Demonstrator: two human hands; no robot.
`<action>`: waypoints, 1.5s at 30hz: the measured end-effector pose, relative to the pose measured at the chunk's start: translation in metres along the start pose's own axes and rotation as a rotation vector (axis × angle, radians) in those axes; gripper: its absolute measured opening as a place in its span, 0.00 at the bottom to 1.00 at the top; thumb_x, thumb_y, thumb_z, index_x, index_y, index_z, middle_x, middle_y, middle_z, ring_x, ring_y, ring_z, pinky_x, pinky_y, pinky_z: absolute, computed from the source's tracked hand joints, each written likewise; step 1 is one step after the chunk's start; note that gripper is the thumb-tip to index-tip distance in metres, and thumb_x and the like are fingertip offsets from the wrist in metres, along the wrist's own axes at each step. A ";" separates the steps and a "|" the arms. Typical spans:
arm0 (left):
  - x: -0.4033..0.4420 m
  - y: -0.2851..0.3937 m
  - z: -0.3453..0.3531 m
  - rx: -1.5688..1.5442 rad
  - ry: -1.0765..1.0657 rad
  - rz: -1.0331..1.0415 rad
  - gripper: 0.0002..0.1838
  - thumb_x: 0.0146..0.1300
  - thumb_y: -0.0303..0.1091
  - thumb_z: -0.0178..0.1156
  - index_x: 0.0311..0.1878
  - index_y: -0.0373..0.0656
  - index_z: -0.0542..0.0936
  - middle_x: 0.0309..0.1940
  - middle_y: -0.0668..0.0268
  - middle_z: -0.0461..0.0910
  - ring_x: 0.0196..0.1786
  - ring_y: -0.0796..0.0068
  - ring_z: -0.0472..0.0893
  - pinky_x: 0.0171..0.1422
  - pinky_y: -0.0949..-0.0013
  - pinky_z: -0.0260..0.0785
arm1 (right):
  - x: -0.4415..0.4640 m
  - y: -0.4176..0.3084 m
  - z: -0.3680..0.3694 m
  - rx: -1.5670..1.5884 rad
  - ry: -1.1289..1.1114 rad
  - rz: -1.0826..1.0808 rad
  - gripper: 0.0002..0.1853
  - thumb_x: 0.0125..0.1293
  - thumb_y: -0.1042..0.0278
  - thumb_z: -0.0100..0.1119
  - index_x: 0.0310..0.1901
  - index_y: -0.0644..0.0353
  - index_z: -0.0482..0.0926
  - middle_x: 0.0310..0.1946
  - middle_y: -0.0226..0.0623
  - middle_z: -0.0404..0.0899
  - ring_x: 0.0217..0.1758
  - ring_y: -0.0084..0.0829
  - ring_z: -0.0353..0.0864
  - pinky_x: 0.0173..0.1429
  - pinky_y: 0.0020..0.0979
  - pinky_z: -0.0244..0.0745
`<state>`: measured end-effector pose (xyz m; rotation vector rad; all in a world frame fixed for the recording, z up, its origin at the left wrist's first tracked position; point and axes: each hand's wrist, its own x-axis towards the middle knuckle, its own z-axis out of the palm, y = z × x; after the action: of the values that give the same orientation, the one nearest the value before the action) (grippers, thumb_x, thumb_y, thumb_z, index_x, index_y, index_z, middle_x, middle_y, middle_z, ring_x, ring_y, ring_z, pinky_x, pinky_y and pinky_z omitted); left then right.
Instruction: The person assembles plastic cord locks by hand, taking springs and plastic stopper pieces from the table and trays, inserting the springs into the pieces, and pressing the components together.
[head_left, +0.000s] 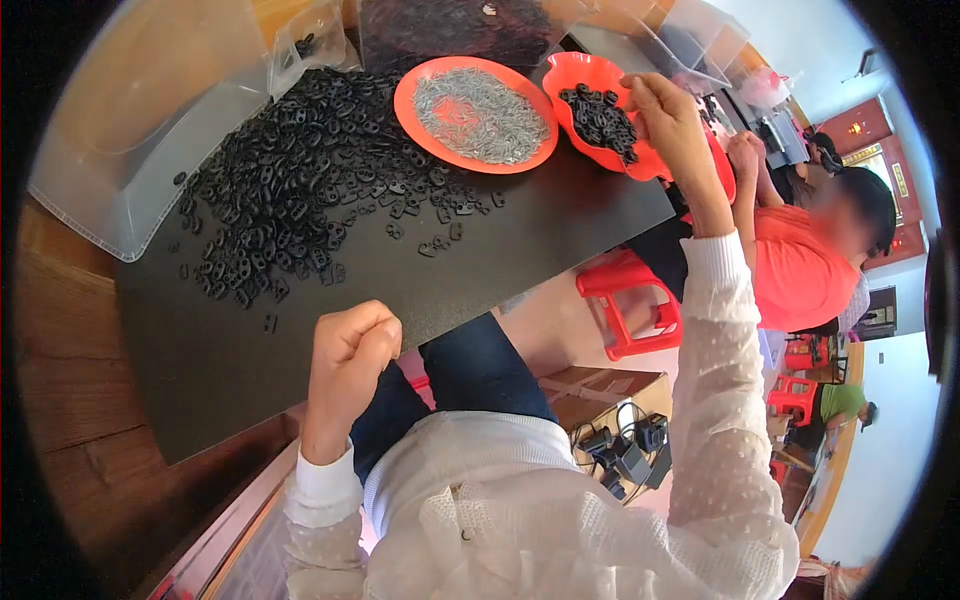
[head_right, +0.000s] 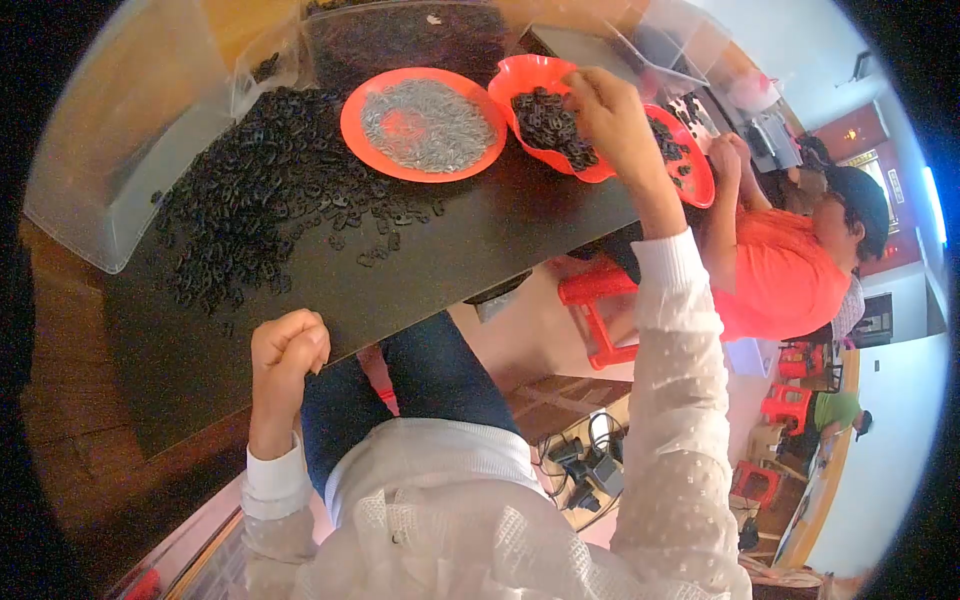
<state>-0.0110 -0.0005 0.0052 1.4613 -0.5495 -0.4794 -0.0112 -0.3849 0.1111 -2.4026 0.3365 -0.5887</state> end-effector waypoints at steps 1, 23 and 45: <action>0.000 -0.001 0.000 0.009 -0.002 0.006 0.11 0.58 0.27 0.50 0.20 0.35 0.69 0.14 0.72 0.66 0.19 0.86 0.62 0.23 0.76 0.54 | -0.007 -0.016 0.010 0.052 -0.056 -0.038 0.16 0.70 0.61 0.49 0.48 0.66 0.77 0.30 0.37 0.80 0.27 0.22 0.74 0.32 0.27 0.71; 0.002 -0.001 -0.004 0.093 -0.006 0.033 0.13 0.55 0.28 0.53 0.18 0.36 0.65 0.11 0.62 0.62 0.14 0.76 0.62 0.21 0.66 0.54 | 0.006 -0.113 0.198 -0.297 -0.571 -0.783 0.09 0.60 0.74 0.53 0.43 0.60 0.75 0.40 0.44 0.74 0.45 0.47 0.78 0.45 0.43 0.75; -0.003 -0.012 -0.003 0.130 0.030 0.189 0.14 0.60 0.27 0.53 0.20 0.36 0.65 0.13 0.68 0.61 0.18 0.83 0.60 0.22 0.71 0.52 | -0.023 -0.123 0.188 -0.175 -0.675 -0.759 0.10 0.60 0.69 0.57 0.43 0.61 0.75 0.40 0.44 0.75 0.44 0.47 0.77 0.46 0.42 0.73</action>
<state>-0.0110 0.0028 -0.0068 1.5206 -0.6982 -0.2765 0.0722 -0.1843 0.0502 -2.6842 -0.8673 -0.0118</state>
